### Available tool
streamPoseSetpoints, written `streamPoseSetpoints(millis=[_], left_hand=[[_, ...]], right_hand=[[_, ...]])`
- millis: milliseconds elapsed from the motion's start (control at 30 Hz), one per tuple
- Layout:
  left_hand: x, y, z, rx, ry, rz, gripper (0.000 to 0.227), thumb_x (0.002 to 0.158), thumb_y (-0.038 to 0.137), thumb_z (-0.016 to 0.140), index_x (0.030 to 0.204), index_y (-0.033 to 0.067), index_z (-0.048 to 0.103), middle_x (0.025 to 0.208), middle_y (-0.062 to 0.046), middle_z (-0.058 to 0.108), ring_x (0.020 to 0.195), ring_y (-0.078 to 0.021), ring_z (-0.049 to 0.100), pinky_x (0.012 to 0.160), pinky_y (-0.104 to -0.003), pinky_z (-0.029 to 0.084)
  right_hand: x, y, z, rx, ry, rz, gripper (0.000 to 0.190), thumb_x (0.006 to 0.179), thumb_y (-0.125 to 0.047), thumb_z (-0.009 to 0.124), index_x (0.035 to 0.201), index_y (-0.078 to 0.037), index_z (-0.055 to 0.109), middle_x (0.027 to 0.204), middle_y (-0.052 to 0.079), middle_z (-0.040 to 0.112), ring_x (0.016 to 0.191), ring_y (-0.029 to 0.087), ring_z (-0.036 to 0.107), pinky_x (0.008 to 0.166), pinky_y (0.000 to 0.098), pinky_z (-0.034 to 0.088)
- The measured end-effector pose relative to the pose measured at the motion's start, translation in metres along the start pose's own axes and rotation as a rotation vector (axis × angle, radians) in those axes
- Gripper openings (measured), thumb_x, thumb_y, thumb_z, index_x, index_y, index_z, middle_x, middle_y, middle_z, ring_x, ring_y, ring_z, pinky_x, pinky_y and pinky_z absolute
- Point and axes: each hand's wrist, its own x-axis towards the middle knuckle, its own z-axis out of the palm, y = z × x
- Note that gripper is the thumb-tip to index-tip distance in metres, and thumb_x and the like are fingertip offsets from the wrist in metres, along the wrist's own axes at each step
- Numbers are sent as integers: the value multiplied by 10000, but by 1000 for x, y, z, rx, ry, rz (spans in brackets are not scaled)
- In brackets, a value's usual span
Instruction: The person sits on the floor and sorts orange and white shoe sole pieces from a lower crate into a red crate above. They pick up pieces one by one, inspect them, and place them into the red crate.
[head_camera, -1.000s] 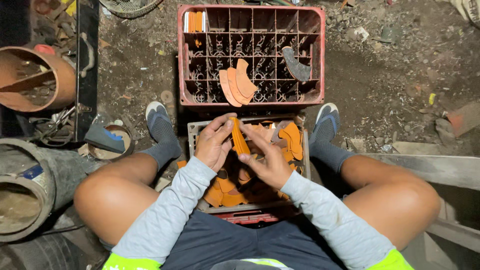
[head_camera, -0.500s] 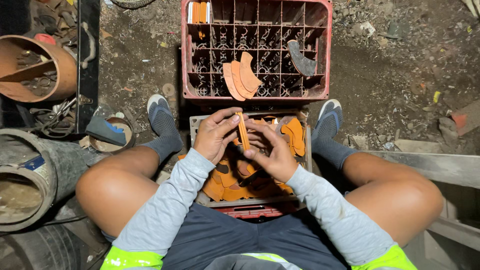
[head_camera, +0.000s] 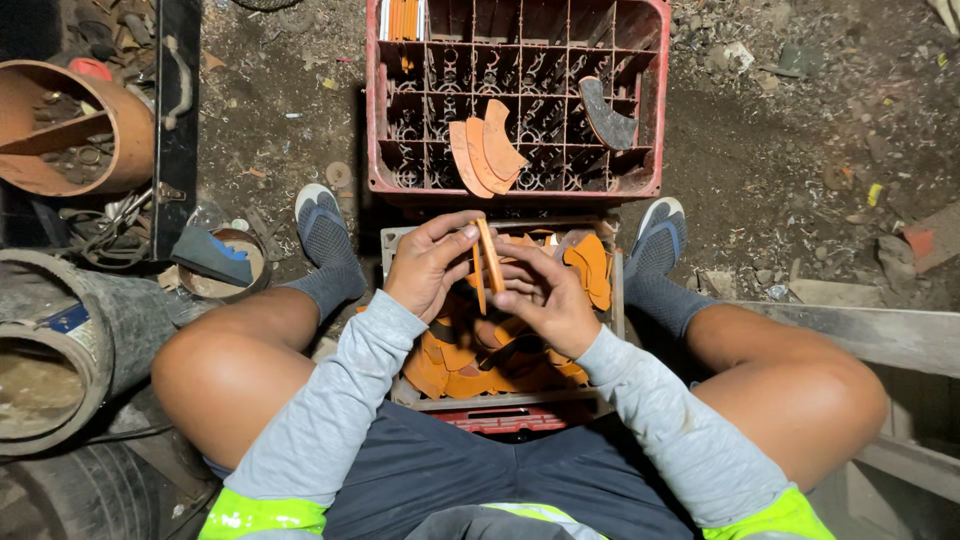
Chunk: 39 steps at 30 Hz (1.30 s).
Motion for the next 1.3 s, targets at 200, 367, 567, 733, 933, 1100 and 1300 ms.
streamPoseSetpoints(millis=[200, 367, 567, 733, 933, 1100, 1300], left_hand=[[1, 0, -1, 118, 89, -69, 336, 960, 185, 661, 1270, 56, 668, 1136, -89, 743, 1078, -150, 698, 890, -289, 563], [9, 4, -16, 250, 74, 43, 307, 990, 149, 671, 1243, -23, 690, 1069, -153, 762, 871, -171, 672, 699, -255, 511], [6, 2, -8, 195, 94, 13, 286, 976, 137, 666, 1230, 7, 687, 1061, -134, 748, 918, -176, 698, 767, -267, 562], [2, 11, 0, 136, 91, 42, 291, 958, 127, 668, 1227, 17, 691, 1067, -131, 757, 963, -189, 750, 793, -273, 620], [-3, 15, -12, 250, 75, 94, 271, 985, 117, 670, 1215, -19, 713, 1015, -99, 750, 883, -132, 690, 744, -246, 575], [1, 10, -22, 393, 78, 199, 249, 1001, 85, 693, 1203, -51, 744, 976, -55, 725, 827, -96, 639, 712, -226, 532], [0, 35, -33, 441, 80, 374, 242, 982, 55, 660, 1191, -63, 696, 1034, -117, 762, 928, -177, 781, 822, -270, 633]], right_hand=[[-4, -10, 7, -311, 36, -43, 579, 911, -87, 746, 1437, 9, 525, 1381, 106, 628, 1255, 191, 625, 1096, 344, 489], [0, -13, -4, -251, -12, -53, 430, 963, -85, 711, 1362, 32, 600, 1320, 106, 662, 1244, 190, 654, 1097, 336, 513], [2, -9, 3, -69, 18, 38, 401, 941, -71, 722, 1309, 21, 591, 1242, 97, 682, 1182, 180, 667, 1050, 330, 540], [3, -8, 1, -222, 38, -16, 368, 953, -80, 706, 1297, 12, 612, 1249, 78, 683, 1188, 162, 664, 1061, 319, 525], [4, 0, -5, -65, -13, 19, 340, 962, -97, 720, 1267, 13, 616, 1233, 67, 665, 1174, 149, 655, 1060, 318, 529], [3, 7, -9, -41, 4, 39, 321, 983, -119, 704, 1267, 8, 625, 1224, 67, 682, 1154, 140, 659, 1054, 305, 526], [7, 25, -28, -339, 65, 47, 289, 945, -94, 727, 1203, 7, 645, 1156, 75, 705, 1087, 174, 680, 986, 308, 553]])
